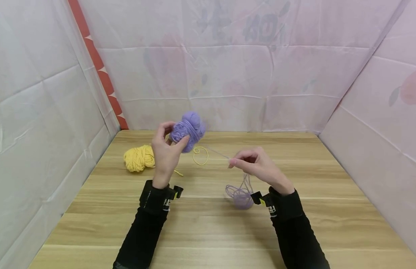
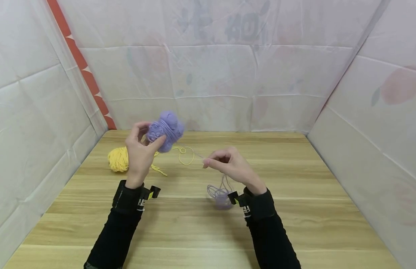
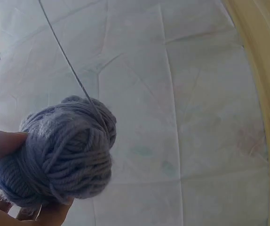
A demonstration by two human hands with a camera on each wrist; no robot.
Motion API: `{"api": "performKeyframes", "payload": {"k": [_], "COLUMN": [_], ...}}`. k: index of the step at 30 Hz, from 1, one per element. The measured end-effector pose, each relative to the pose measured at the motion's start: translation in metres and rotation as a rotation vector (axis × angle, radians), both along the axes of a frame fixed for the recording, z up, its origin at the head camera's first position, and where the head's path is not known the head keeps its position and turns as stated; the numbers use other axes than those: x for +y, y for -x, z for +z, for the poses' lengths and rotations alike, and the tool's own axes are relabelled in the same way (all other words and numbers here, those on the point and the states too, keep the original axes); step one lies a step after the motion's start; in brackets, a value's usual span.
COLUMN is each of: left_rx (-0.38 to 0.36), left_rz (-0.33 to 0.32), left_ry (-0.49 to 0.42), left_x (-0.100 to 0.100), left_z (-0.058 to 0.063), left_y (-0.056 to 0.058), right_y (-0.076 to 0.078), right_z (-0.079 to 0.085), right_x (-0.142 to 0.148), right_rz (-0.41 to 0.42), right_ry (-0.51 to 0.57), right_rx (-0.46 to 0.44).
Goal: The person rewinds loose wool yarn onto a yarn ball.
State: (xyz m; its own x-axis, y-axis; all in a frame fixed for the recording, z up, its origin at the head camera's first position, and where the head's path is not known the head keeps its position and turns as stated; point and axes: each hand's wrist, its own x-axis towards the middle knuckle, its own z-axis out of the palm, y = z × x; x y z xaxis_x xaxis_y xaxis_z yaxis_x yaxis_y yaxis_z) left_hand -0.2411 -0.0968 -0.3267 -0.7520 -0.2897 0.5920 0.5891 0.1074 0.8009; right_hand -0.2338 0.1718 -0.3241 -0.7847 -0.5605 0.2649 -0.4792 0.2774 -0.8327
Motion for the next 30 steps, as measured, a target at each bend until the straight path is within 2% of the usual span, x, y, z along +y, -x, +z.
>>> {"api": "performKeyframes", "payload": {"k": [3,6,8,10,15,22,26,30], "left_rx": [0.028,0.066,0.089,0.097,0.068,0.026,0.025,0.033], "left_rz": [0.065,0.102,0.101,0.071,-0.090,-0.389,-0.548,-0.696], "left_ry": [0.151,0.310,0.411,0.487,0.652,0.863,0.935,0.939], "left_x": [0.001,0.003,0.005,0.006,0.011,0.019,0.025,0.028], "left_z": [-0.003,-0.006,-0.008,-0.009,-0.010,-0.011,-0.010,-0.008], "left_y": [0.002,0.004,0.004,0.005,0.003,-0.003,-0.006,-0.009], "right_y": [-0.006,-0.012,-0.015,-0.017,-0.019,-0.015,-0.009,-0.002], "right_z": [0.005,0.009,0.011,0.013,0.017,0.016,0.014,0.010], "right_x": [0.005,0.009,0.011,0.013,0.017,0.017,0.017,0.016], "right_rz": [0.009,0.018,0.026,0.030,-0.008,-0.127,-0.160,-0.176], "right_ry": [0.030,0.097,0.156,0.220,0.342,0.460,0.476,0.481], "right_rx": [0.001,0.006,0.006,0.016,0.077,0.124,0.127,0.125]}}
